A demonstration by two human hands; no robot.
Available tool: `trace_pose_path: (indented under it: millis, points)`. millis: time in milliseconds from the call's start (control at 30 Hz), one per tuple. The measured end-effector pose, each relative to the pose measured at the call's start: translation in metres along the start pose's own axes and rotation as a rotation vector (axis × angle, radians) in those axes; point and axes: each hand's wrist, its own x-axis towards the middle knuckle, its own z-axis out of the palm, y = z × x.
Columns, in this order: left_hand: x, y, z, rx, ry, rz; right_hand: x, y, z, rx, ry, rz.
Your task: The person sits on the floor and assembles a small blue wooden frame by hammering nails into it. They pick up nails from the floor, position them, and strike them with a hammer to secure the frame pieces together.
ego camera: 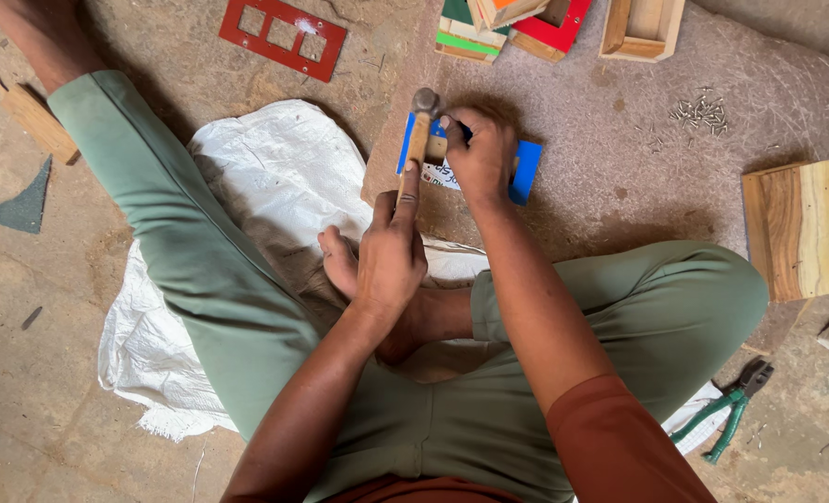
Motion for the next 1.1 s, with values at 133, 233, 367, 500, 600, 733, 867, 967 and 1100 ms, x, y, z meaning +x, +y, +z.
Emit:
trace_pose_path:
  millis: [133,233,367,500,600,733,867,967,1100]
  points:
    - [-0.002,0.0,-0.004,-0.025,-0.018,-0.024,-0.003,0.012,0.005,-0.029,0.006,-0.051]
    - [0.002,0.001,-0.021,0.012,0.006,-0.019,0.0,0.02,0.011,-0.07,0.001,-0.029]
    - [-0.016,-0.007,-0.055,-0.034,0.018,-0.082,-0.008,0.026,0.011,-0.021,0.006,-0.062]
    - [-0.048,-0.024,-0.094,-0.067,0.085,-0.221,-0.003,0.018,0.01,-0.062,-0.021,0.066]
    - [-0.083,-0.045,-0.123,-0.014,0.209,-0.198,-0.006,0.017,0.007,-0.024,0.005,0.011]
    - [-0.136,-0.082,-0.155,0.019,0.336,-0.358,-0.004,0.027,0.014,-0.007,0.023,-0.023]
    - [-0.197,-0.112,-0.183,-0.082,0.517,-0.374,0.006,0.017,0.006,0.151,0.004,0.016]
    - [-0.236,-0.127,-0.199,-0.435,0.62,-0.811,0.008,0.009,-0.01,0.232,0.044,-0.035]
    - [-0.266,-0.127,-0.193,-0.447,0.571,-1.003,0.004,0.027,-0.034,0.272,0.187,-0.153]
